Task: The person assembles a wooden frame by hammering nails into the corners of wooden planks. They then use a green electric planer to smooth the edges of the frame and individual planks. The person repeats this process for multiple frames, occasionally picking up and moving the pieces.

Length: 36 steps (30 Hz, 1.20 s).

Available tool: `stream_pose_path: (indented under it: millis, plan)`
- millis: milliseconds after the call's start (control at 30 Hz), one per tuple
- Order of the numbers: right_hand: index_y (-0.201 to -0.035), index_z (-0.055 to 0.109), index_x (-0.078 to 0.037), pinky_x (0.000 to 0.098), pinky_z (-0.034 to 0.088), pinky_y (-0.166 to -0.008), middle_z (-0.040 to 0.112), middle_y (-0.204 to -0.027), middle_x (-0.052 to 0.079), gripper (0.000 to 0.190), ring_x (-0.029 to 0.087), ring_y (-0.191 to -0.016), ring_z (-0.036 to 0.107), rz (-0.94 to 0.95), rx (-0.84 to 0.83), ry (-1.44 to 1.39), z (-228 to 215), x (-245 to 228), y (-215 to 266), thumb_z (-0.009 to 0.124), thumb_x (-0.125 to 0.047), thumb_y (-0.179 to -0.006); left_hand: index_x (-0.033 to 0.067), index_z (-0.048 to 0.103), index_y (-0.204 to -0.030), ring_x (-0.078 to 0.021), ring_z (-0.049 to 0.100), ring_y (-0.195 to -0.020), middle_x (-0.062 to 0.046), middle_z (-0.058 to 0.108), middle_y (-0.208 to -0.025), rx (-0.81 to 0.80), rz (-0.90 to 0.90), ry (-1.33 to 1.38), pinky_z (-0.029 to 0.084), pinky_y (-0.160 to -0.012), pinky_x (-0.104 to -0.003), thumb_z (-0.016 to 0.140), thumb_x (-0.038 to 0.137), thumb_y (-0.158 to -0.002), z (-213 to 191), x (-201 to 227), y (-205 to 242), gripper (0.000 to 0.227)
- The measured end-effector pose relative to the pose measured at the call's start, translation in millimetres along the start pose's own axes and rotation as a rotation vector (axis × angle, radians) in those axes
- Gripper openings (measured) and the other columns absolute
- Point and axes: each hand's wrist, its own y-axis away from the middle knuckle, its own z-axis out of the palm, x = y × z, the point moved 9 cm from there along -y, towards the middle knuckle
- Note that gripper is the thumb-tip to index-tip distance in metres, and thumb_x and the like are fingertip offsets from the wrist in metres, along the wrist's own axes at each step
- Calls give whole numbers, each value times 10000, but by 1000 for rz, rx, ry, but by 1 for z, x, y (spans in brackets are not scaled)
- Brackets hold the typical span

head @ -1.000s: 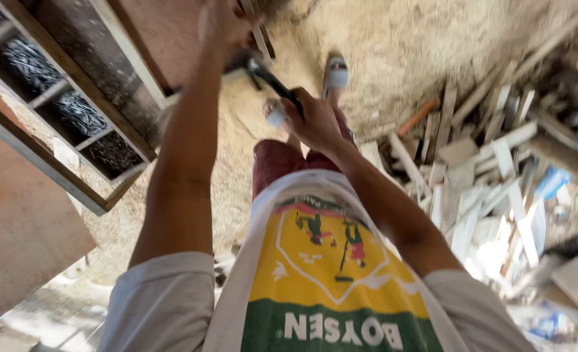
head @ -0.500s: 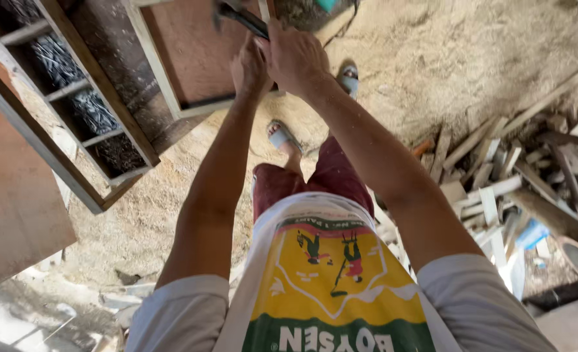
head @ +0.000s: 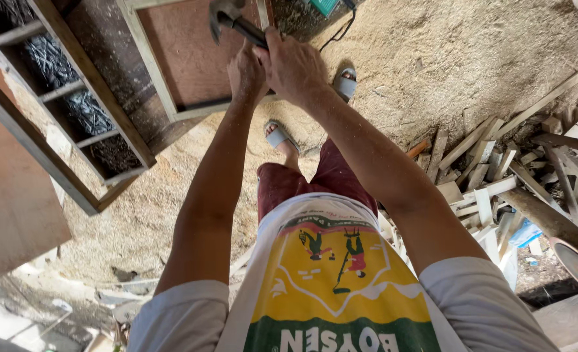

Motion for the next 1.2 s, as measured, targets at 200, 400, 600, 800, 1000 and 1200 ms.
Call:
stream_pose_path:
  millis: [200, 400, 600, 800, 1000, 1200]
  plan:
    - [-1202, 543, -34, 309, 510, -472, 610, -717, 15, 337, 114, -512, 550, -26, 88, -34, -8, 4, -2, 504, -351, -1097, 176, 525, -1414, -290, 703, -661, -83, 724, -764, 143, 196, -28, 557, -601, -467, 602, 231, -1016, -39, 49, 1, 410]
    - [-1138, 589, -96, 338, 439, -474, 581, -672, -5, 327, 126, -494, 495, 63, 43, -143, 1, 12, 34, 435, -384, -1153, 197, 592, -1216, -268, 732, -684, -78, 754, -834, 47, 63, 53, 575, -612, -441, 665, 274, -1014, -41, 41, 30, 228]
    - [-1122, 585, -67, 285, 388, -371, 572, -660, -1, 383, 83, -445, 477, 68, 91, -440, -6, 20, 51, 423, -413, -1148, 177, 575, -1199, -227, 754, -714, -41, 771, -844, 76, 101, 78, 586, -615, -417, 761, 329, -967, -51, 46, 35, 334]
    - [-1316, 634, -98, 270, 391, -370, 635, -691, 3, 385, 60, -445, 497, 162, 245, -465, -43, 66, 60, 472, -378, -1108, 156, 584, -1264, -227, 767, -736, -38, 781, -894, 50, 63, 90, 603, -626, -411, 828, 382, -906, -53, 67, 11, 488]
    - [-1245, 686, -105, 247, 423, -405, 761, -892, -2, 262, 53, -529, 559, 278, 542, -297, -87, 213, 36, 680, -268, -1040, 62, 568, -1320, -324, 675, -1031, -164, 694, -1177, 35, 196, -12, 581, -764, -461, 874, 358, -833, -85, 77, 70, 647]
    - [-1203, 689, -74, 370, 526, -643, 698, -889, 43, 222, 134, -759, 647, 37, 523, -28, -110, 258, -79, 695, -268, -1096, 58, 620, -1103, -297, 583, -1011, -116, 641, -1062, 61, 225, -519, 483, -853, -480, 801, 406, -873, -91, 51, 125, 455]
